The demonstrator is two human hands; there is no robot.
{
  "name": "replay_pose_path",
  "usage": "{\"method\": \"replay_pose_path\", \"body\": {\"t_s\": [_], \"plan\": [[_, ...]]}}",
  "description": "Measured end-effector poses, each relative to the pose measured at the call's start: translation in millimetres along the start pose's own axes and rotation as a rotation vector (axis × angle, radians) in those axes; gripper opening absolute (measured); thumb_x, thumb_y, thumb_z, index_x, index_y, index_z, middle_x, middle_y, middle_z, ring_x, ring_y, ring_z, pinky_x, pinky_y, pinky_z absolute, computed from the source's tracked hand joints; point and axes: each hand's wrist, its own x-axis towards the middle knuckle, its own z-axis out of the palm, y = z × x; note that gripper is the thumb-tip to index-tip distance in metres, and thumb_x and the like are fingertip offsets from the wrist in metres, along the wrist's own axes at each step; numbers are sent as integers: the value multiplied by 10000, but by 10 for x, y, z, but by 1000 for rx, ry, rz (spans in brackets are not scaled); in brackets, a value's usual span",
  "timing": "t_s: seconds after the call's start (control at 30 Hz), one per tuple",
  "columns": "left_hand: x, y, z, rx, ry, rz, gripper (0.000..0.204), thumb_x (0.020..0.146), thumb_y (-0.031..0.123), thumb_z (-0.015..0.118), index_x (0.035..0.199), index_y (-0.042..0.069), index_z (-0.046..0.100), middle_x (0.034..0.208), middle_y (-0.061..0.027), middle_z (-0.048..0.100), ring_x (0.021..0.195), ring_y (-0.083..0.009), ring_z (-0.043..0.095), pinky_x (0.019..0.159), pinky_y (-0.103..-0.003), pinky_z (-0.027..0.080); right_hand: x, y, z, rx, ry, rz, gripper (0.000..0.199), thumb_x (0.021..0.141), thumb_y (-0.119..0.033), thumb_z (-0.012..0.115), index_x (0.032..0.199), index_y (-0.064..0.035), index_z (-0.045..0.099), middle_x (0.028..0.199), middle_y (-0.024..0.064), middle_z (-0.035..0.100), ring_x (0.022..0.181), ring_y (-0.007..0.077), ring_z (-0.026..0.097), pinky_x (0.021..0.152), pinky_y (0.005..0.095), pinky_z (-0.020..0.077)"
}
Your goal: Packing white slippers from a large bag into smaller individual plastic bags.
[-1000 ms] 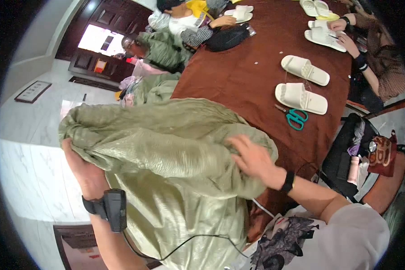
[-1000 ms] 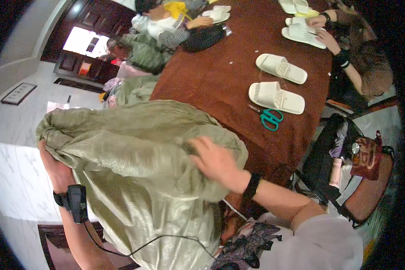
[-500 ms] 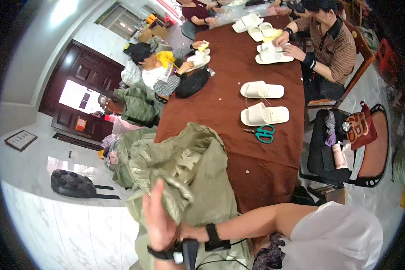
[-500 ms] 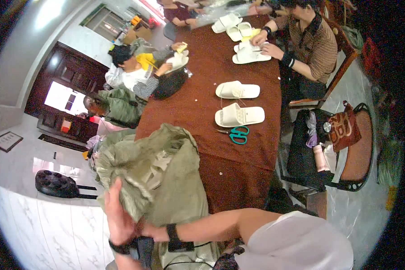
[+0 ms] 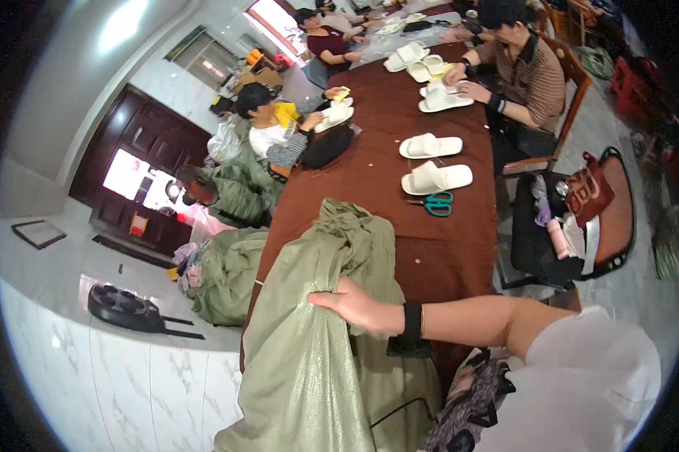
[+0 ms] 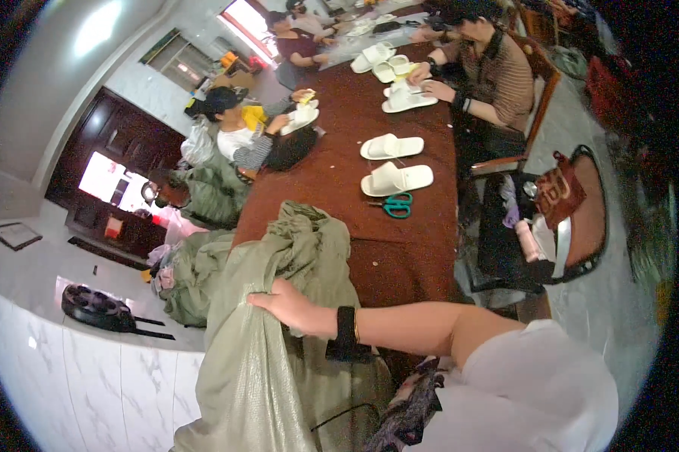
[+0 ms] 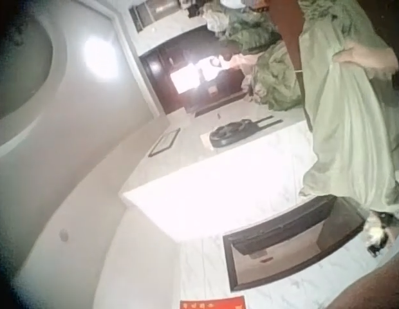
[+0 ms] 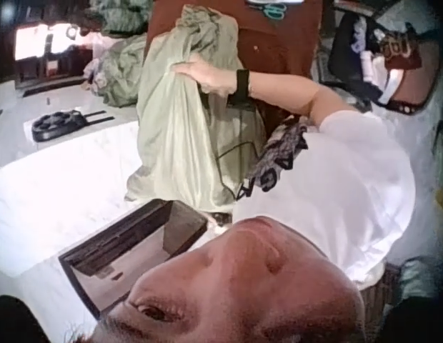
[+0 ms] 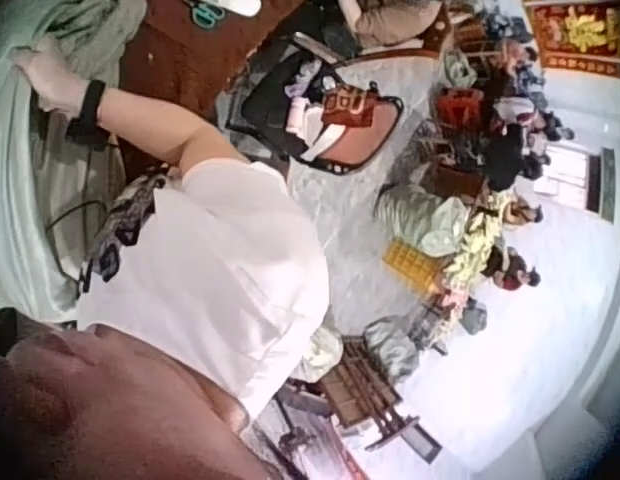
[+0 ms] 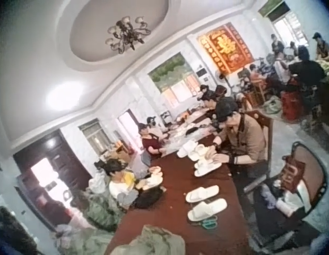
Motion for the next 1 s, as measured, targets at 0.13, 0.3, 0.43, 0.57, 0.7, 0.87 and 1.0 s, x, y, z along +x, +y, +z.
{"method": "replay_pose_path", "body": {"t_s": [0.13,0.3,0.43,0.57,0.7,0.87,1.0], "plan": [[121,40,52,4,-38,42,505,967,260,439,1374,-37,398,1435,-220,377,1293,-344,386,1101,-473,301,-101,127,-161,-245,-42,-108,394,914,-293,579,1114,46,578,1027,130,649,918,204,600,833,337,460],[440,354,1,91,-40,116,519,970,280,434,1375,-43,392,1432,-226,380,1281,-342,398,1090,-470,311,-172,-5,-599,-531,-83,28,458,923,-354,563,1150,43,569,1087,167,637,1004,244,587,890,351,440],[815,802,63,176,-37,201,531,973,296,429,1375,-48,388,1429,-231,383,1272,-340,407,1082,-467,319,-69,-8,-887,-460,-32,115,441,924,-356,563,1116,40,589,1082,166,643,968,245,592,863,351,450],[1147,1400,366,236,-48,280,543,975,312,424,1376,-53,384,1427,-236,385,1263,-338,416,1074,-465,327,351,173,-1396,-462,38,144,463,898,-369,610,1091,52,593,1001,187,651,897,247,603,800,368,458],[1543,2067,780,300,-52,373,557,977,328,420,1377,-58,380,1424,-240,388,1253,-337,426,1065,-462,335,866,442,-1859,-472,218,142,491,882,-390,626,1083,57,589,971,184,654,878,252,610,776,372,467],[2012,2760,1205,449,-76,436,574,980,348,414,1377,-64,374,1421,-246,391,1242,-335,437,1055,-459,345,1272,39,-2170,-317,253,-82,506,886,-422,602,1051,56,586,972,197,650,879,264,615,787,378,470],[2604,3151,1157,563,-37,542,597,978,380,422,1357,-80,392,1393,-246,424,1197,-339,468,1023,-459,371,1449,-153,-2280,-418,131,-109,491,927,-415,530,1029,64,575,940,243,629,882,348,606,794,404,461]]}}
